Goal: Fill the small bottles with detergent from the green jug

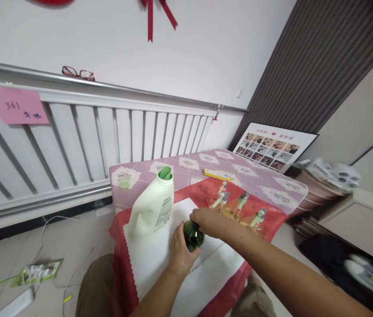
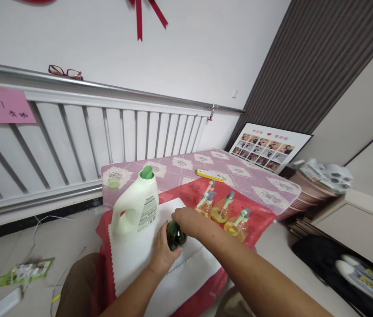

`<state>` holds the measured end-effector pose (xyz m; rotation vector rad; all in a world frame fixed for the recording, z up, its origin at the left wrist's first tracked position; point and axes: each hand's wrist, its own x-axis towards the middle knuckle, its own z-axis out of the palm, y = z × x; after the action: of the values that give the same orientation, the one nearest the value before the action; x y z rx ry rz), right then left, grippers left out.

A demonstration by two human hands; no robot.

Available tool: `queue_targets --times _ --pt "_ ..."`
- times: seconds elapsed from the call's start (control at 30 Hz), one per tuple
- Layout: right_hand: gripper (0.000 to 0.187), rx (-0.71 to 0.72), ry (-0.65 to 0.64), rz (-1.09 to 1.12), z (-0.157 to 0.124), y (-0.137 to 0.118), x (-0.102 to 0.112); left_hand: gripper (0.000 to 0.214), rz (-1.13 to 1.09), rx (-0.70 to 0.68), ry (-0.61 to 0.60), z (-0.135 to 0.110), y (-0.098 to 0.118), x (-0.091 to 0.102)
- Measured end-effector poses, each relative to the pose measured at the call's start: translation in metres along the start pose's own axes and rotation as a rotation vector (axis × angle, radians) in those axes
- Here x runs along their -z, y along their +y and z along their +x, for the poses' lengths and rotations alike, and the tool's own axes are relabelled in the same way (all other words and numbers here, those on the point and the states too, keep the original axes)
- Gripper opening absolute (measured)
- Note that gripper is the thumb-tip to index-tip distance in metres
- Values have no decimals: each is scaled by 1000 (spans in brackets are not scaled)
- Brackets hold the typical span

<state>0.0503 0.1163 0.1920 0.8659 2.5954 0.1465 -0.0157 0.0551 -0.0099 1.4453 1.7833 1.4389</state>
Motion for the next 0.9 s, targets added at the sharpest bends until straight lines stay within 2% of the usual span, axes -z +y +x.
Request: queue_targets --times 0.23,0.4,0.57,0.8,0.9 --pt "26 -141 -32 -31 5 -3 2 88 14 -22 -3 0 -1 0" --pt "40 -116 10 -62 6 -9 1 88 7 -1 -8 1 0 0" --pt "21 -154 -4 -94 14 -11 0 88 8 -7 -15 1 1 1" --pt "30 -149 1 -100 15 -16 2 89 2 5 -12 1 -2 -1" --pt "21 -162 -13 -94 16 -18 3 89 5 0 -5 1 -2 -1"
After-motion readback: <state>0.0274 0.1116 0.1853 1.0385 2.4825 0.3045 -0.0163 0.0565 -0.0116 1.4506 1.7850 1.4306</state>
